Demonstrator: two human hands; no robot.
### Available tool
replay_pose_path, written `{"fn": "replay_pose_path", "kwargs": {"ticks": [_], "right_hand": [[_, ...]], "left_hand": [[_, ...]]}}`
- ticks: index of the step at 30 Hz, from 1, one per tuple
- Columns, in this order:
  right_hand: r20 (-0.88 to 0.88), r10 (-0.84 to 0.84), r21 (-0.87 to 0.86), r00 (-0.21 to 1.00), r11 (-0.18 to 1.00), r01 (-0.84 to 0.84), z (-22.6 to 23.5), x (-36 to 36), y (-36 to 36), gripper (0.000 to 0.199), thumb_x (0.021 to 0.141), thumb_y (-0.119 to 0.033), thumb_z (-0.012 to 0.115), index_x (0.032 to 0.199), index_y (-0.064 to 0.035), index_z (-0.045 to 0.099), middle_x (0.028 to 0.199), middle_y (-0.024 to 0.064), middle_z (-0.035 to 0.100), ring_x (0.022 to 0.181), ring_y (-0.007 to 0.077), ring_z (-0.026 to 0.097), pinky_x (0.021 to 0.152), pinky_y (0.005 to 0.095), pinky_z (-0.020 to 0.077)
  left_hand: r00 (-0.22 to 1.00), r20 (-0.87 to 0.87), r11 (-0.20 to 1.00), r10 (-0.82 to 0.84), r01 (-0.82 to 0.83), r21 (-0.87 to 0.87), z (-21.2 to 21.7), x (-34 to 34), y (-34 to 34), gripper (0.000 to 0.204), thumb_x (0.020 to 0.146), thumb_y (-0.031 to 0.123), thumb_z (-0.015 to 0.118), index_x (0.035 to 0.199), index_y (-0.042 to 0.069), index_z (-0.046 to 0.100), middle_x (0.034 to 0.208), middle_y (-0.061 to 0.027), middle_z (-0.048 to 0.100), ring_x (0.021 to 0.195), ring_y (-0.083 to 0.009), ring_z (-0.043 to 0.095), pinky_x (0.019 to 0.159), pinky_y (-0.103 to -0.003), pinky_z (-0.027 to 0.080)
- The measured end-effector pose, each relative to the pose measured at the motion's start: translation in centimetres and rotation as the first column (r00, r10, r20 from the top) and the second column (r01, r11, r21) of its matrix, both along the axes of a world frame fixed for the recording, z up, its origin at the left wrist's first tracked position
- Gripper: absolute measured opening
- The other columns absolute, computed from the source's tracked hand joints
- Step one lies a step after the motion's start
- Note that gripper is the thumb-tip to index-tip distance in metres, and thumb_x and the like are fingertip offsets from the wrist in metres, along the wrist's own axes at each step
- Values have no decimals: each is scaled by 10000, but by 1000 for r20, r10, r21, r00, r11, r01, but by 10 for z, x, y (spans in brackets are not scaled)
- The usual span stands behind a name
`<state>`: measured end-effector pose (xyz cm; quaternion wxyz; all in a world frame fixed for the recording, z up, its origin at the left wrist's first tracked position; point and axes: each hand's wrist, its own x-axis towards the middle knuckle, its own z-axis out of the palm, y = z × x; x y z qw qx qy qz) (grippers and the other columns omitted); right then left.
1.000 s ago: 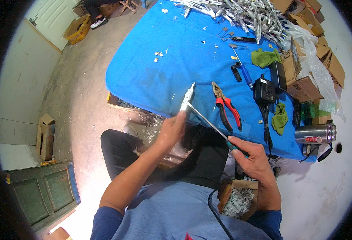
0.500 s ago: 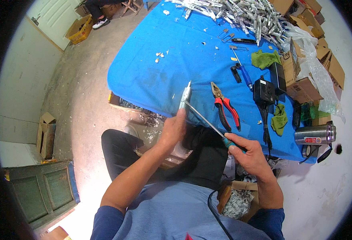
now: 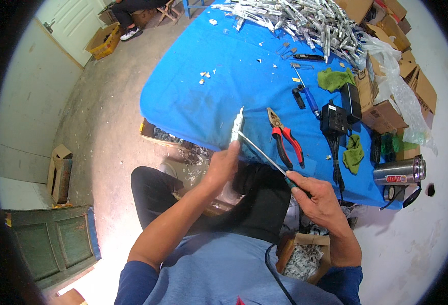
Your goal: The person handles several metal lighting fixtures, picks up a screwdriver, and inserts it into the base of a fixture to tighten internal screws.
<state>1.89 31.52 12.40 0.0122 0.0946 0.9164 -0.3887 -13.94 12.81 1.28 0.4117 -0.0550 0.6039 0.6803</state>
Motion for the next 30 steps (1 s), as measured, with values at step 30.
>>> {"fn": "replay_pose_path", "kwargs": {"ticks": [30], "right_hand": [[68, 145, 175, 987, 972, -155, 34, -28, 6, 336, 850, -111, 595, 1183, -75, 615, 705, 156, 594, 636, 338, 608, 572, 415, 471]], "left_hand": [[997, 44, 993, -65, 69, -94, 4, -16, 1, 588, 880, 596, 562, 554, 121, 447, 522, 25, 392, 435, -105, 363, 406, -281, 262]]}}
